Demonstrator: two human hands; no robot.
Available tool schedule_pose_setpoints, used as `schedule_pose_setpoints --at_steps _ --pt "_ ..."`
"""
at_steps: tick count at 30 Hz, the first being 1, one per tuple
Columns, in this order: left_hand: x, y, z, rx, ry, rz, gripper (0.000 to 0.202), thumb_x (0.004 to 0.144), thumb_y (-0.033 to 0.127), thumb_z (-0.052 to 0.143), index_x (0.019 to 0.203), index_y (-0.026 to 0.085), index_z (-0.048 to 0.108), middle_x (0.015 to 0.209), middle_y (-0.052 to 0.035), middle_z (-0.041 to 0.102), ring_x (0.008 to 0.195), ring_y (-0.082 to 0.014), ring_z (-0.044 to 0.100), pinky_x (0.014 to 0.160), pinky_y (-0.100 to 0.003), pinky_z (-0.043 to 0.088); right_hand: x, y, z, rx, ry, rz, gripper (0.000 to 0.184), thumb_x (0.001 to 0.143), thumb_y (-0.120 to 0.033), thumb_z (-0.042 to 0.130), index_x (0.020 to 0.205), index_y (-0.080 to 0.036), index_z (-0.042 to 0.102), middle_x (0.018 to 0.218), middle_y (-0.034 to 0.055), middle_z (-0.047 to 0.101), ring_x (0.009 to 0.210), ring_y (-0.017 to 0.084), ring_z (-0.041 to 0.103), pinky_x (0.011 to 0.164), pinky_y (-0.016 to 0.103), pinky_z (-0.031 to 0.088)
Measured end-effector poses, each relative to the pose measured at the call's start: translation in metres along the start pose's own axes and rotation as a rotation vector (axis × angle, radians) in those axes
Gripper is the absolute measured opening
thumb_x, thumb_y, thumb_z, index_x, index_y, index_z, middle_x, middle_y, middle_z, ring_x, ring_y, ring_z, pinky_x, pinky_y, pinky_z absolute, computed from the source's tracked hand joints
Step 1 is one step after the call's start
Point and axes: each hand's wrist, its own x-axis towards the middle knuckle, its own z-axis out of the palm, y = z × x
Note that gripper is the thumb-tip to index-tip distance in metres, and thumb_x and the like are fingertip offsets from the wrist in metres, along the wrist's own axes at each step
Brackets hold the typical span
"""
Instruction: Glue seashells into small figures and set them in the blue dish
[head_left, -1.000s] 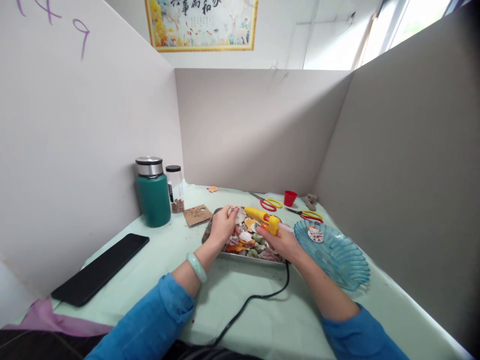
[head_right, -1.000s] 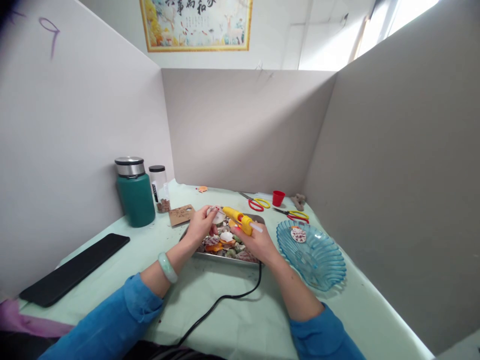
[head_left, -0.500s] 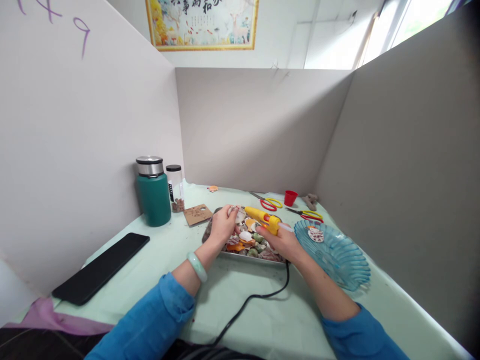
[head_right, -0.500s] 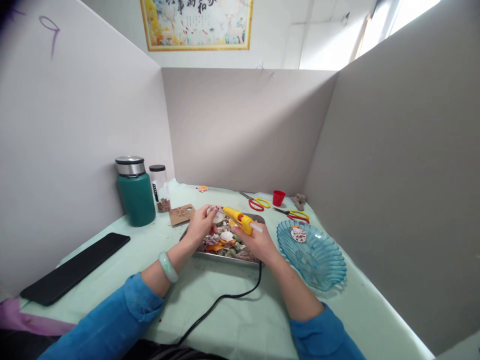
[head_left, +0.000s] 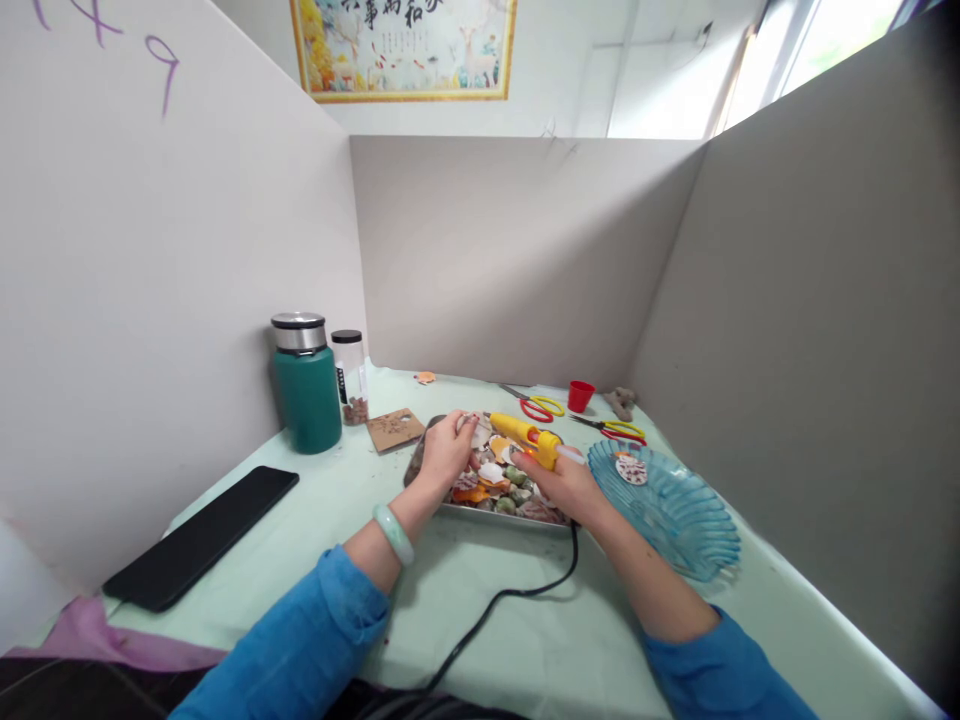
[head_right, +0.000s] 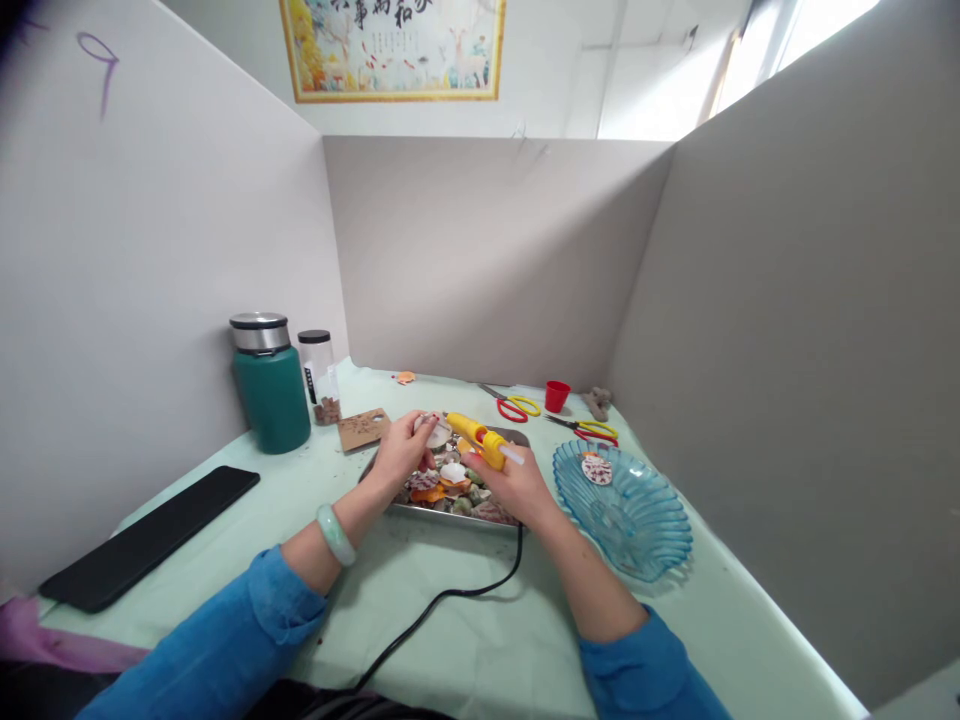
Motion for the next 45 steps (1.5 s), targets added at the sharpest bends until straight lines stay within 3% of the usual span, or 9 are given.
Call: schedule_pose_setpoints --at_steps 23,38,45 --pt "0.0069 -0.0041 0.0028 -0.323 -0.106 -0.162 0.021 0.083 0.038 0.051 0.075 0.018 0.050 0.038 0.0046 0.052 0.032 -0.0118 0.050 0.034 -0.019 0.034 -0.0001 -0.0025 0.0002 -0.001 0.007 -0.020 0.034 0.079 -0.052 0.056 0.065 -0.020 0.056 0.045 -0.0063 0.039 0.044 0.010 0.037 0.044 0.023 0.032" --pt "0.0089 -0.0079 0.0036 -0.387 -0.117 -0.193 0.022 0.082 0.038 0.054 0.073 0.018 0.048 0.040 0.0055 0.052 0.031 -0.0105 0.049 0.033 -0.018 0.033 0.0014 0.0019 0.0013 -0.004 -0.005 -0.023 0.034 0.079 -0.050 0.057 0.065 -0.019 0.057 0.048 -0.0059 0.042 0.046 0.009 0.037 0.045 0.022 0.032" --pt "0.0067 -0.0065 0.0043 -0.381 -0.159 -0.176 0.022 0.082 0.038 0.055 0.076 0.017 0.052 0.040 0.0047 0.053 0.031 -0.0100 0.048 0.033 -0.018 0.033 -0.0007 -0.0032 -0.0017 -0.002 0.021 0.000 0.035 0.081 -0.051 0.054 0.072 -0.019 0.063 0.045 -0.0044 0.044 0.046 0.013 0.044 0.046 0.023 0.035"
